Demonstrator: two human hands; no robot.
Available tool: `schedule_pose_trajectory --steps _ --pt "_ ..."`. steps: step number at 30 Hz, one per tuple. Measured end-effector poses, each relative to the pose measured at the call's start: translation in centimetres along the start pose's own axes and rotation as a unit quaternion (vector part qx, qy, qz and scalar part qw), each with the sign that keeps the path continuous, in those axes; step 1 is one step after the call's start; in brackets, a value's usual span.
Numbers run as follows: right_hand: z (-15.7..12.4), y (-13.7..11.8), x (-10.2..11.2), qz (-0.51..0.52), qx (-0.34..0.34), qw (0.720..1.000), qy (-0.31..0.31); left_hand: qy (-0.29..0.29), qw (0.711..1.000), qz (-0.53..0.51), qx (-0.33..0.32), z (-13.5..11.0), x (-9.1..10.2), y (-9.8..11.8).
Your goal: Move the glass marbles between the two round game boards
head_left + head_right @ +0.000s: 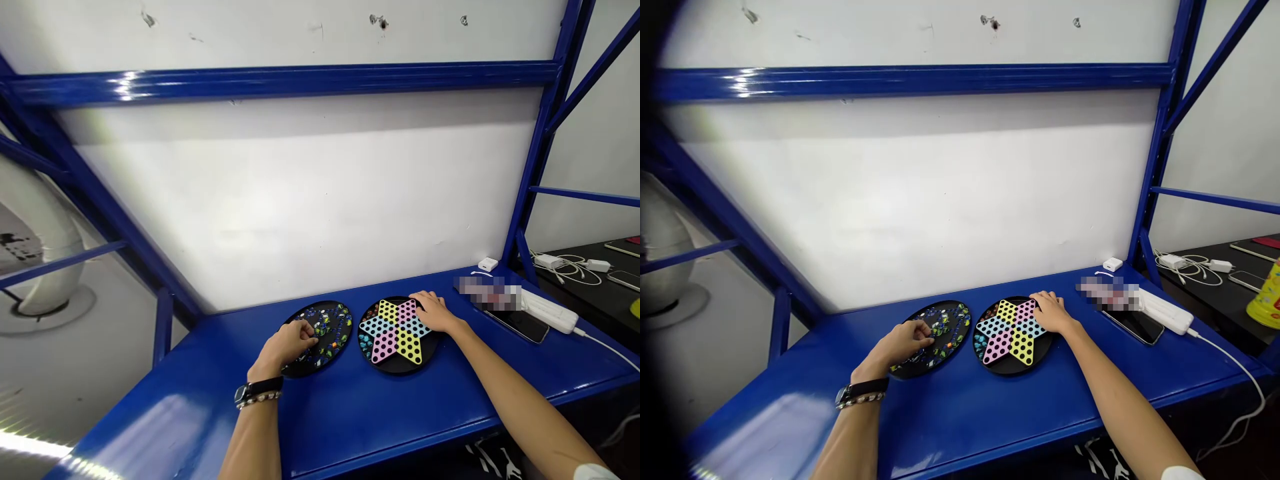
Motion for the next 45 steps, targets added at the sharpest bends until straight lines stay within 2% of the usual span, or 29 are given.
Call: schedule_pose_trajectory --steps 3,6,8,9,11,13,15,18,20,22,24,27,30,32,34,38,42,45 --pt "-0.1 -0.1 0.1 0.002 0.0 1.0 0.0 -0.014 1.0 0.009 -0.009 -0.6 0.3 0.4" --pt "-0.1 -0.1 0.1 -0.001 0.0 1.0 -0.002 0.022 0.999 -0.013 -0.025 -1.8 1.8 2.2" --pt "-0.1 -0.1 0.1 -0.007 0.0 1.0 -0.002 0.05 0.994 -0.054 -0.083 -3.2 2.8 5.4" --pt "-0.1 -0.1 0.1 -0.01 0.0 1.0 -0.002 0.052 0.987 -0.08 -0.131 -4.0 3.0 7.7" --pt "0.0 0.0 0.0 -0.014 -0.001 1.0 0.0 0.03 0.968 -0.123 -0.215 -6.0 2.6 12.3" --pt "0.1 0.2 0.0 -0.018 -0.002 1.0 0.004 0.014 0.955 -0.135 -0.265 -7.6 1.7 16.1" --pt "0.2 0.2 0.0 -0.018 0.0 1.0 0.008 0.01 0.952 -0.112 -0.285 -8.7 0.6 18.5" --pt "0.2 0.2 -0.1 -0.013 0.003 1.0 0.008 0.009 0.953 -0.086 -0.291 -9.3 -0.2 19.6" --pt "0.2 0.1 0.0 -0.013 0.003 1.0 0.007 0.019 0.951 -0.101 -0.29 -9.4 0.5 18.8" --pt "0.0 -0.1 0.0 -0.018 -0.001 1.0 0.005 0.046 0.954 -0.121 -0.271 -9.0 2.0 16.6" --pt "-0.1 -0.2 0.1 -0.022 -0.007 1.0 0.002 0.078 0.964 -0.124 -0.222 -8.3 3.5 12.9" --pt "-0.2 -0.4 0.1 -0.016 -0.008 1.0 -0.001 0.103 0.986 -0.072 -0.107 -6.9 4.5 5.5" --pt "-0.3 -0.4 0.1 -0.007 -0.006 1.0 -0.001 0.07 0.997 -0.011 -0.006 -6.0 3.6 -0.9" --pt "-0.3 -0.3 0.2 -0.006 -0.006 1.0 0.002 0.048 0.999 0.005 0.018 -5.7 2.7 -3.2" --pt "-0.2 -0.2 0.1 -0.006 -0.005 1.0 0.005 0.031 0.999 0.005 0.01 -5.3 1.6 -3.6" --pt "0.0 0.0 0.0 -0.014 -0.004 1.0 0.002 0.012 1.0 -0.001 -0.015 -4.6 0.2 -2.7" --pt "0.0 0.1 -0.1 -0.018 -0.006 1.0 0.0 0.001 1.0 0.016 -0.002 -4.1 -0.4 -3.1" --pt "-0.1 0.0 0.0 -0.007 -0.002 1.0 0.002 0.015 1.0 -0.003 -0.026 -3.9 -0.3 -3.1"
Point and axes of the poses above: each hand's wrist, its own z-axis towards the middle knuckle, its own x-axis out of the back of the hand, y = z × x, the point moved 9 cm from there along z, towards the middle knuckle, and after that the axes turned 10 degrees about z, right-handed, at the moved point
